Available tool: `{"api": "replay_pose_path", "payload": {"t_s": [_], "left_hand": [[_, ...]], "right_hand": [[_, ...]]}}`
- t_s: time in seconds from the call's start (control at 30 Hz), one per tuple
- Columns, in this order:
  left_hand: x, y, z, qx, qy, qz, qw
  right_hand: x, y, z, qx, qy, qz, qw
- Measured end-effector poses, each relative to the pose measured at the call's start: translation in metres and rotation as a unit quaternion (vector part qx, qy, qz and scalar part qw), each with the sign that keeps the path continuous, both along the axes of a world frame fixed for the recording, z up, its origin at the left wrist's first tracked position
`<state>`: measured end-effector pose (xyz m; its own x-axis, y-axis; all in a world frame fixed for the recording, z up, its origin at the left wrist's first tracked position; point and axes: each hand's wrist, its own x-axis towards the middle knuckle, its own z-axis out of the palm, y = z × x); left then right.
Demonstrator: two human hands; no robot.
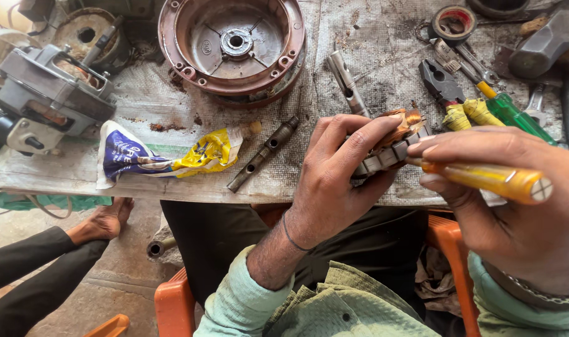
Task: The person uses a screwdriver to scrape and clean the surface of a cylindrical electrical component with copper windings. They hold the component in one hand and methodically work the tool along its segmented surface.
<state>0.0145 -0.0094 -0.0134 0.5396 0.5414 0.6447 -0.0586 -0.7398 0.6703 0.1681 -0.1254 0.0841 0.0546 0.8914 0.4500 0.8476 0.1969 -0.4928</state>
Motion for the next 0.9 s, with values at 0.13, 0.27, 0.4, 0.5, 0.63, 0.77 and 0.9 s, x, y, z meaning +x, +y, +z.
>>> {"api": "replay_pose_path", "payload": {"t_s": [0.13,0.27,0.4,0.5,0.63,0.77,0.9], "left_hand": [[0.0,0.0,0.0,0.008,-0.004,-0.003,1.0],[-0.001,-0.002,0.0,0.019,0.0,-0.002,1.0],[0.0,-0.002,0.001,0.025,0.005,-0.007,1.0],[0.0,-0.001,0.001,0.031,0.004,-0.01,0.999],[-0.001,-0.001,0.001,0.035,0.009,-0.009,0.999],[-0.001,-0.001,0.001,0.036,0.014,-0.003,0.999],[-0.001,-0.003,0.002,0.049,0.02,0.003,0.999]], "right_hand": [[0.001,-0.005,-0.009,0.019,-0.012,-0.002,1.0],[-0.002,-0.002,-0.006,0.036,-0.004,0.006,0.999],[-0.006,0.001,0.003,0.037,-0.079,0.039,0.995],[-0.01,0.001,0.004,0.043,-0.111,0.034,0.992],[-0.013,-0.003,-0.002,0.06,-0.15,0.025,0.987],[-0.01,-0.004,-0.007,0.053,-0.077,-0.008,0.996],[-0.009,-0.002,-0.005,0.049,-0.064,-0.017,0.997]]}}
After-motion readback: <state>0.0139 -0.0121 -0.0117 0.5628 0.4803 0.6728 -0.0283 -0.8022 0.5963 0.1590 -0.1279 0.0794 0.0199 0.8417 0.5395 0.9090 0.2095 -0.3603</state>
